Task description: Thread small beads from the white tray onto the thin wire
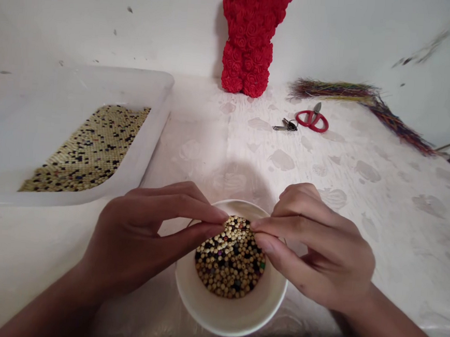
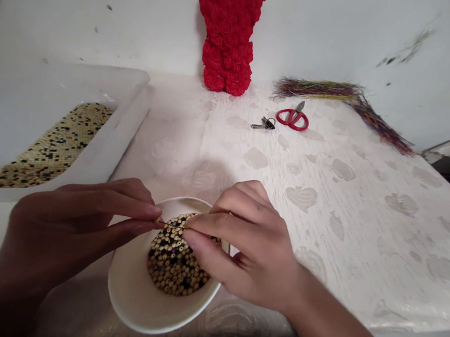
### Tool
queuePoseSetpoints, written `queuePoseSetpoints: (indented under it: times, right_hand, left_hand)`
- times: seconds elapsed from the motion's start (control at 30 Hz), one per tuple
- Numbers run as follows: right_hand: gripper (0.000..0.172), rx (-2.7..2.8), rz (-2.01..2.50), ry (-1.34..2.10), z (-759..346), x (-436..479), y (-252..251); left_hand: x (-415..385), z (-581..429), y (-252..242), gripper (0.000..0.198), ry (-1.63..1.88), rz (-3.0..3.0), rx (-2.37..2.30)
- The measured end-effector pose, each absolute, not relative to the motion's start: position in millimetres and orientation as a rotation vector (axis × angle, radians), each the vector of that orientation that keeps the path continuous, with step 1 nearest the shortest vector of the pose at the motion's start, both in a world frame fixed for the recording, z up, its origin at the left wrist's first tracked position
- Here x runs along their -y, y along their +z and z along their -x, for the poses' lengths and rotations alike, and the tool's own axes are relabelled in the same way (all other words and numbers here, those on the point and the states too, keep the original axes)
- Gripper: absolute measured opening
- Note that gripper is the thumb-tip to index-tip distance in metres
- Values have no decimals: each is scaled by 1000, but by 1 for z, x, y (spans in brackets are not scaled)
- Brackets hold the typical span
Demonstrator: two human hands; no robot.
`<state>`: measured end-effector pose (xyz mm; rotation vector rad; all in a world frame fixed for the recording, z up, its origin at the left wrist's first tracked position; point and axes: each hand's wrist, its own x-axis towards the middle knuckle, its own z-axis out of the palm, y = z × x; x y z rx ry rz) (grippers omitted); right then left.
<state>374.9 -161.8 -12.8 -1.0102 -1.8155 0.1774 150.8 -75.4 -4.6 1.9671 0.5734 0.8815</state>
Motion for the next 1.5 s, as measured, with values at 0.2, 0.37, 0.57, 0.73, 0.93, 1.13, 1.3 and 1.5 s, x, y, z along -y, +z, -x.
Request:
queuePoseSetpoints:
  times: [0.2,0.37,0.57,0.73,0.93,1.13,1.3,1.5]
  right_hand:
    - [13,1802,1004,187,-375,162,-12]
    - [16,1778,998,209,-374,162,-11]
    - [16,1780,1011,209,-375,162,-9]
    - [14,1814,997,195,-376,161,-10]
    - [12,1901,1011,48,-379,159,-5]
    - [16,2121,1088,-122,-374,159,6]
    - [11,2154,1055,-92,-370,159,7]
    - [8,2142,1081,-21,-367,159,9]
  left_hand:
    - [76,-153,-3,35,963,-2026,-629]
    - [79,-155,3,28,1091,-2052,-736]
    - [73,-148,7,23,1051,-2206,-657]
    - [70,-149,2,12,924,-2273,-569]
    - [72,-149,4,8,903,-2283,-630]
    - [79,-154,6,9,842,-2303,-646]
    - [84,-161,9,11,832,-2344,-644]
    - [88,-166,10,14,791,-2318,-657]
